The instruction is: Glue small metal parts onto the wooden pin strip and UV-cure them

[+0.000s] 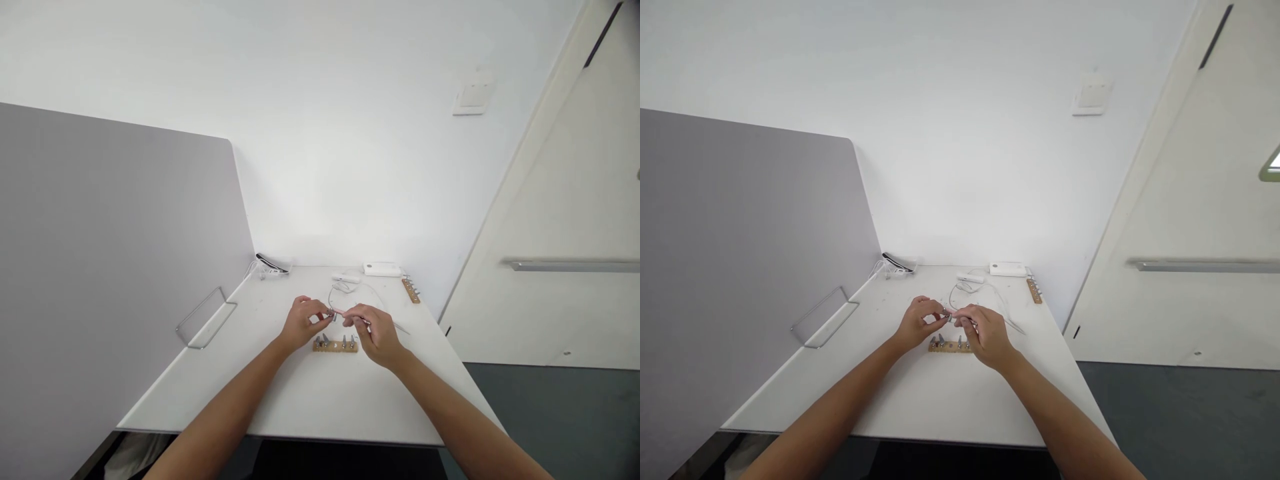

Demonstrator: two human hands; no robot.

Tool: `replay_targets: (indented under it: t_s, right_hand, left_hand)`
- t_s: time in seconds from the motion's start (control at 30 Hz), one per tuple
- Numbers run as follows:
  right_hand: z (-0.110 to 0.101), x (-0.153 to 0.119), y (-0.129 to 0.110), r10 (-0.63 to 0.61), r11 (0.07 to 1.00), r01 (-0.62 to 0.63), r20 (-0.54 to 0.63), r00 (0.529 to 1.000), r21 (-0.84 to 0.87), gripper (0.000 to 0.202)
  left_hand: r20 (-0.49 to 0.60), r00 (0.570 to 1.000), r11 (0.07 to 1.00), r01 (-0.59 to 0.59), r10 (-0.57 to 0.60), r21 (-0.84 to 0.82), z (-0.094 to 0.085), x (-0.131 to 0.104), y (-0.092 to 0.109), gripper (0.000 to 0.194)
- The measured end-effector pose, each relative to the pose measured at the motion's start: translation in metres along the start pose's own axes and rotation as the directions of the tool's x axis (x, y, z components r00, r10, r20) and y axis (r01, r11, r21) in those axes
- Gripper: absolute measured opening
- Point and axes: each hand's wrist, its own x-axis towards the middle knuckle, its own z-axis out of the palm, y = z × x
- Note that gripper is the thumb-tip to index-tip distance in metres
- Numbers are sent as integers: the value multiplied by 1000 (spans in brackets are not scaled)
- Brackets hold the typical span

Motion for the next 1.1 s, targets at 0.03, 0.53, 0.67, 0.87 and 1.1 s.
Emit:
replay_targets:
  t_s: [0.03, 0.53, 0.67, 0.87, 1.1]
  right_hand:
    - [1, 0, 1, 6, 1000, -6, -15, 1000, -21, 26]
    - [-12, 4, -11, 185, 983, -186, 129, 974, -11, 40]
    - [-2, 2, -19, 205, 972, -220, 168, 964, 79, 39]
    - [5, 0, -12, 234, 972, -233, -64, 970, 19, 31]
    - [-7, 3, -10, 275, 948, -292, -135, 952, -128, 35]
  left_hand:
    - [9, 1000, 1000, -3, 3, 1, 0, 0, 0, 7]
    - [6, 1000, 1000, 14, -15, 25, 3, -2, -3, 3]
    - [6, 1000, 1000, 11, -11, 16, 1, -1, 0, 3]
    - [-3, 1000, 1000, 4, -4, 11, 1, -1, 2, 2]
    - [-7, 1000, 1000, 21, -21, 6, 3, -1, -1, 0]
